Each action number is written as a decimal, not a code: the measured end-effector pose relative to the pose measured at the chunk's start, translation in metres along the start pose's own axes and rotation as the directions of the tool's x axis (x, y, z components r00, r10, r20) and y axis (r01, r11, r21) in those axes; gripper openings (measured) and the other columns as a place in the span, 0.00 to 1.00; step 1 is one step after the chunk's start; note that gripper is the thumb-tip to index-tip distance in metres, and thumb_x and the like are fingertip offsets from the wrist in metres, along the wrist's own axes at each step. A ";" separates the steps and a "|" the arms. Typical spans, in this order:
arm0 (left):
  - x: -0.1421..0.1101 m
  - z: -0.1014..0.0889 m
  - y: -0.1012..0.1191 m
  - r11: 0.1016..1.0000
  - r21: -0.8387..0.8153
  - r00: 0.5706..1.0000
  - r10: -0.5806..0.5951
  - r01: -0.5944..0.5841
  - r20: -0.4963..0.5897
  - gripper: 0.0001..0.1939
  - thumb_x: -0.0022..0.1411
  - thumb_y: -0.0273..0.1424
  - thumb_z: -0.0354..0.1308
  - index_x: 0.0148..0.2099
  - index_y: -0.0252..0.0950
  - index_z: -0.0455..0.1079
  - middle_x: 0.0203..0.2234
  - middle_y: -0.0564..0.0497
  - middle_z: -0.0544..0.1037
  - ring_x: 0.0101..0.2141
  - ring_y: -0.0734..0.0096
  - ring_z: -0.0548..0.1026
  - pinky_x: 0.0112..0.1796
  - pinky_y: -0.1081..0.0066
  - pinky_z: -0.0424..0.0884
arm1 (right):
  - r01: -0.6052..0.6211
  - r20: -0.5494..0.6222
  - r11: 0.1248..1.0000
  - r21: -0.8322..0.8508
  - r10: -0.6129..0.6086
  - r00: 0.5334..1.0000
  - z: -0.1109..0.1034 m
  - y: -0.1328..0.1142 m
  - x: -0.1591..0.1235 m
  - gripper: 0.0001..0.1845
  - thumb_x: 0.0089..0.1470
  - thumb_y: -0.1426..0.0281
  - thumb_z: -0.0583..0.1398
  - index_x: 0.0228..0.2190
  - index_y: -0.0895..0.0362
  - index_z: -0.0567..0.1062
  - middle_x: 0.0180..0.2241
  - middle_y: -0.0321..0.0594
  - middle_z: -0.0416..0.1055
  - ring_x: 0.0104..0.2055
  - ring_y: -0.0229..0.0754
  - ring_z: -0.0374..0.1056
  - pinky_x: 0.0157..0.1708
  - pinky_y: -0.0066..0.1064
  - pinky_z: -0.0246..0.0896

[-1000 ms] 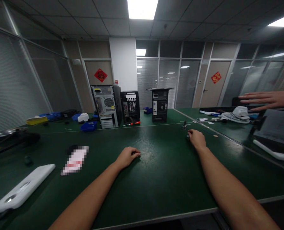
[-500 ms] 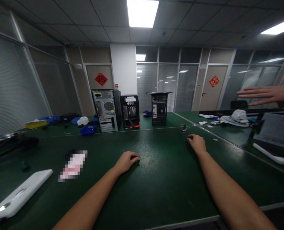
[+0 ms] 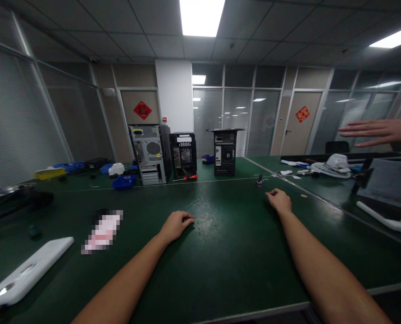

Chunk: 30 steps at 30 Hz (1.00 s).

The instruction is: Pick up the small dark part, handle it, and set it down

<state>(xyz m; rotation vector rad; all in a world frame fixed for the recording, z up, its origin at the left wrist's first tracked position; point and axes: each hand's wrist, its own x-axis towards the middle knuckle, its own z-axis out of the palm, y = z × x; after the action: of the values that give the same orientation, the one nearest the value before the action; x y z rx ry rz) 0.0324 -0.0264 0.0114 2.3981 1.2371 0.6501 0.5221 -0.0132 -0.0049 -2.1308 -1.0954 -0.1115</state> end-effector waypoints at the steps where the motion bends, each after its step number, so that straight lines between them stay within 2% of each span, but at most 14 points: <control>1: 0.000 0.000 0.000 1.000 -0.001 1.000 -0.005 0.005 -0.003 0.17 0.66 0.40 0.56 0.47 0.38 0.81 0.43 0.47 0.83 0.44 0.60 0.79 0.46 0.69 0.69 | -0.017 -0.002 1.000 0.003 0.017 1.000 0.000 0.001 0.001 0.13 0.53 0.57 0.62 0.31 0.53 0.81 0.32 0.45 0.79 0.34 0.47 0.75 0.32 0.32 0.64; 5: 0.000 0.001 -0.002 1.000 -0.005 1.000 -0.003 0.003 -0.005 0.17 0.66 0.40 0.56 0.46 0.37 0.81 0.43 0.47 0.83 0.43 0.60 0.79 0.46 0.69 0.69 | -0.044 0.032 0.999 -0.003 0.044 0.999 -0.003 0.004 0.001 0.16 0.53 0.54 0.62 0.31 0.53 0.80 0.33 0.46 0.79 0.36 0.49 0.75 0.34 0.34 0.65; 10: 0.001 0.003 -0.005 1.000 -0.010 1.000 0.008 -0.008 -0.002 0.17 0.66 0.40 0.56 0.46 0.37 0.81 0.43 0.47 0.83 0.43 0.61 0.79 0.45 0.70 0.69 | 0.008 0.054 0.998 -0.061 -0.005 0.999 -0.004 -0.001 -0.009 0.21 0.57 0.51 0.58 0.40 0.52 0.81 0.37 0.48 0.80 0.41 0.51 0.75 0.40 0.38 0.66; 14: 0.001 0.002 -0.004 1.000 -0.015 1.000 0.002 -0.002 0.007 0.17 0.66 0.41 0.56 0.46 0.38 0.81 0.43 0.47 0.83 0.43 0.61 0.79 0.45 0.70 0.69 | 0.085 0.071 0.993 -0.087 -0.079 0.994 -0.002 -0.002 -0.013 0.22 0.55 0.51 0.61 0.42 0.52 0.81 0.38 0.47 0.80 0.42 0.52 0.75 0.40 0.37 0.66; 18: 0.000 0.001 0.001 1.000 -0.010 1.000 0.007 -0.006 0.021 0.17 0.66 0.40 0.55 0.46 0.38 0.81 0.43 0.47 0.83 0.44 0.60 0.78 0.45 0.70 0.69 | 0.157 0.107 0.979 -0.129 -0.143 0.984 -0.001 -0.006 -0.014 0.22 0.54 0.56 0.63 0.47 0.54 0.79 0.41 0.46 0.80 0.45 0.51 0.75 0.42 0.36 0.66; 21: 0.000 0.001 0.006 1.000 0.007 0.999 0.025 -0.025 0.022 0.17 0.66 0.40 0.55 0.46 0.38 0.81 0.43 0.47 0.83 0.44 0.60 0.78 0.45 0.70 0.69 | 0.297 0.172 0.951 -0.090 -0.279 0.945 -0.003 -0.025 -0.023 0.22 0.59 0.61 0.60 0.52 0.55 0.77 0.46 0.47 0.78 0.49 0.49 0.73 0.48 0.36 0.65; 24: -0.001 0.002 0.013 0.999 0.014 0.999 0.033 -0.033 0.032 0.18 0.67 0.42 0.54 0.46 0.39 0.81 0.43 0.47 0.83 0.43 0.60 0.78 0.44 0.70 0.68 | 0.482 0.247 0.874 0.058 -0.480 0.842 -0.005 -0.063 -0.048 0.23 0.61 0.63 0.58 0.55 0.56 0.76 0.49 0.49 0.75 0.50 0.47 0.72 0.51 0.35 0.63; 26: -0.003 0.002 0.018 0.999 0.009 0.999 0.036 -0.036 0.041 0.19 0.68 0.43 0.53 0.46 0.39 0.80 0.42 0.47 0.83 0.42 0.60 0.77 0.43 0.69 0.68 | 0.589 0.304 0.777 0.223 -0.629 0.715 -0.006 -0.094 -0.074 0.22 0.61 0.63 0.58 0.54 0.57 0.76 0.49 0.48 0.75 0.48 0.46 0.72 0.51 0.35 0.64; 29: -0.005 0.003 0.026 0.999 0.006 0.998 0.046 -0.046 0.045 0.22 0.70 0.45 0.50 0.46 0.37 0.79 0.40 0.46 0.82 0.41 0.62 0.76 0.43 0.70 0.67 | 0.693 0.344 0.594 0.408 -0.803 0.486 -0.004 -0.139 -0.120 0.23 0.59 0.63 0.61 0.54 0.56 0.77 0.46 0.47 0.76 0.45 0.45 0.72 0.48 0.36 0.64; 30: -0.006 0.004 0.028 0.998 0.011 0.998 0.056 -0.056 0.040 0.22 0.70 0.46 0.49 0.45 0.37 0.79 0.39 0.46 0.82 0.41 0.62 0.76 0.42 0.69 0.67 | 0.700 0.346 0.556 0.448 -0.830 0.438 -0.003 -0.151 -0.135 0.24 0.58 0.62 0.62 0.55 0.56 0.77 0.45 0.47 0.77 0.44 0.45 0.72 0.47 0.35 0.64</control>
<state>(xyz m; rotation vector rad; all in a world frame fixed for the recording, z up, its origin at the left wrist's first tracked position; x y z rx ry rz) 0.0496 -0.0468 0.0211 2.4511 1.1648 0.6103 0.3264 -0.0492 0.0309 -1.2658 -2.2595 0.1978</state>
